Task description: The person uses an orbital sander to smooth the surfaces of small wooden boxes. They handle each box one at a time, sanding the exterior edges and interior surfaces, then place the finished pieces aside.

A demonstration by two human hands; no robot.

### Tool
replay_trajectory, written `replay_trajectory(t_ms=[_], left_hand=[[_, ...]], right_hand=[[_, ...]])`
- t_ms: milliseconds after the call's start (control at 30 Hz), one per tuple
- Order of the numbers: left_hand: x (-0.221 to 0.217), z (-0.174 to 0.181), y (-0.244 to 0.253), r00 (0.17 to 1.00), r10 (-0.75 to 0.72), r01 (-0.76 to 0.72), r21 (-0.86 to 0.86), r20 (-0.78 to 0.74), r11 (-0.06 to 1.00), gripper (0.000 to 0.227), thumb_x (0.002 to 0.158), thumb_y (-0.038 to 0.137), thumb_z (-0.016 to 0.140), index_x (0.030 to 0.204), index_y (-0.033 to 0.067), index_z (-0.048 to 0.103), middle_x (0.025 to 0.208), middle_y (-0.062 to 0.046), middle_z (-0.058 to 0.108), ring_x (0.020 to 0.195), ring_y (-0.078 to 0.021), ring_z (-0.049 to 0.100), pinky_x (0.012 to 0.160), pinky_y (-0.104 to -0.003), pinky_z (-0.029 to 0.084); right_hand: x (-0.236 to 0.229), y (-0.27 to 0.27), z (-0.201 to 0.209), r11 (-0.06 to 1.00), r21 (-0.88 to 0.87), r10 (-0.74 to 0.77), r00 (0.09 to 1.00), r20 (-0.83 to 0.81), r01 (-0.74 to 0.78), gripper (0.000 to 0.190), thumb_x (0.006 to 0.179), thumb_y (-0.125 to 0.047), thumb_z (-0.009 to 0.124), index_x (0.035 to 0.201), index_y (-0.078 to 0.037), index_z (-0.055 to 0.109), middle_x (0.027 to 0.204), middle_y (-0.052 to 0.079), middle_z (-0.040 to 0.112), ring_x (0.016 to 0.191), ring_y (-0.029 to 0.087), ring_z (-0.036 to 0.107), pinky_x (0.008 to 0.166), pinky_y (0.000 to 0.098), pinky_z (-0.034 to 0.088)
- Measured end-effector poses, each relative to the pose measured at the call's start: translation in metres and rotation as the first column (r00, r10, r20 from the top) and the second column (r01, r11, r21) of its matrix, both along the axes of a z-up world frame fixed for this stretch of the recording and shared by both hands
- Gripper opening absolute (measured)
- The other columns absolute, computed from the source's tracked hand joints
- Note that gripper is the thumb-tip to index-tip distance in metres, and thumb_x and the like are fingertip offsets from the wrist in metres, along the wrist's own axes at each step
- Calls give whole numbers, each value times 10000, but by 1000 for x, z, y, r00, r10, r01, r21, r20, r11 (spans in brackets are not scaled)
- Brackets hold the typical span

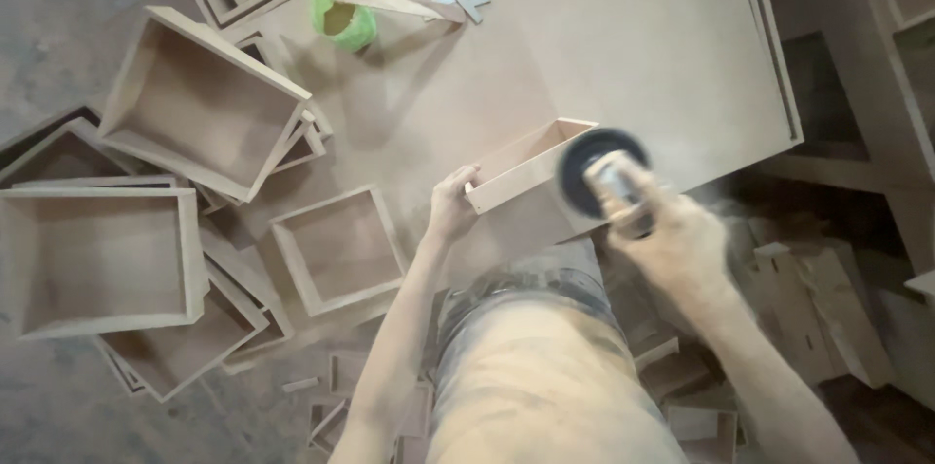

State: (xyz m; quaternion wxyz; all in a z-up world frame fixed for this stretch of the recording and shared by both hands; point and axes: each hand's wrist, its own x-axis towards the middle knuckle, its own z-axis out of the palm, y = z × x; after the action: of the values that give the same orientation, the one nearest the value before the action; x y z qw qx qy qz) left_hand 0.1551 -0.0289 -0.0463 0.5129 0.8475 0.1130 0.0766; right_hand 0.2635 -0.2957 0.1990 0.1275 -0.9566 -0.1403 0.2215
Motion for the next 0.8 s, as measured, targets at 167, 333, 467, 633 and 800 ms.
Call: replay_trajectory(t_ms=[167, 333, 467, 633, 800], left_hand=[[4, 14, 0, 998, 16, -15, -7, 61, 1000, 260, 755, 63, 782, 960, 55, 623, 1011, -145, 705, 1109, -378, 679, 900, -443, 554], [-3, 68, -6, 997, 10, -31, 263, 82, 964, 399, 629, 110, 808, 945, 18, 581, 944, -178, 655, 939, -404, 643, 821, -494, 494], [20, 109, -38, 998, -1, 27, 470, -56, 882, 353, 672, 108, 732, 994, 37, 606, 990, -184, 678, 974, -375, 662, 810, -515, 471], [65, 132, -63, 901, -27, 266, 502, -433, 823, 284, 907, 86, 655, 1185, 50, 606, 1126, -195, 660, 1052, -356, 630, 905, -526, 463], [26, 142, -10, 932, -149, 301, 479, -330, 825, 811, 687, 202, 839, 1418, 104, 500, 1238, -172, 614, 1208, -342, 531, 1035, -605, 367]], right_hand=[[14, -59, 2, 951, 133, -300, 936, 185, 278, 858, 773, -309, 890, 1543, -275, 514, 1199, 202, 733, 1037, 370, 722, 915, 477, 568], [-13, -101, 1, 841, 286, -525, 819, 232, 459, 915, 721, -209, 943, 1530, -162, 520, 1377, 179, 673, 1221, 320, 674, 1041, 431, 531], [-38, -103, -8, 786, 411, -564, 808, 170, 462, 910, 709, -205, 933, 1521, -162, 526, 1397, 145, 671, 1242, 267, 672, 1070, 394, 545], [-46, -78, -9, 786, 489, -504, 850, 154, 378, 877, 688, -171, 932, 1480, -141, 555, 1362, 134, 684, 1222, 241, 673, 1052, 384, 542], [-49, -47, 9, 767, 534, -464, 882, 79, 355, 846, 705, -156, 904, 1476, -151, 557, 1317, 123, 705, 1183, 211, 690, 1030, 371, 546]])
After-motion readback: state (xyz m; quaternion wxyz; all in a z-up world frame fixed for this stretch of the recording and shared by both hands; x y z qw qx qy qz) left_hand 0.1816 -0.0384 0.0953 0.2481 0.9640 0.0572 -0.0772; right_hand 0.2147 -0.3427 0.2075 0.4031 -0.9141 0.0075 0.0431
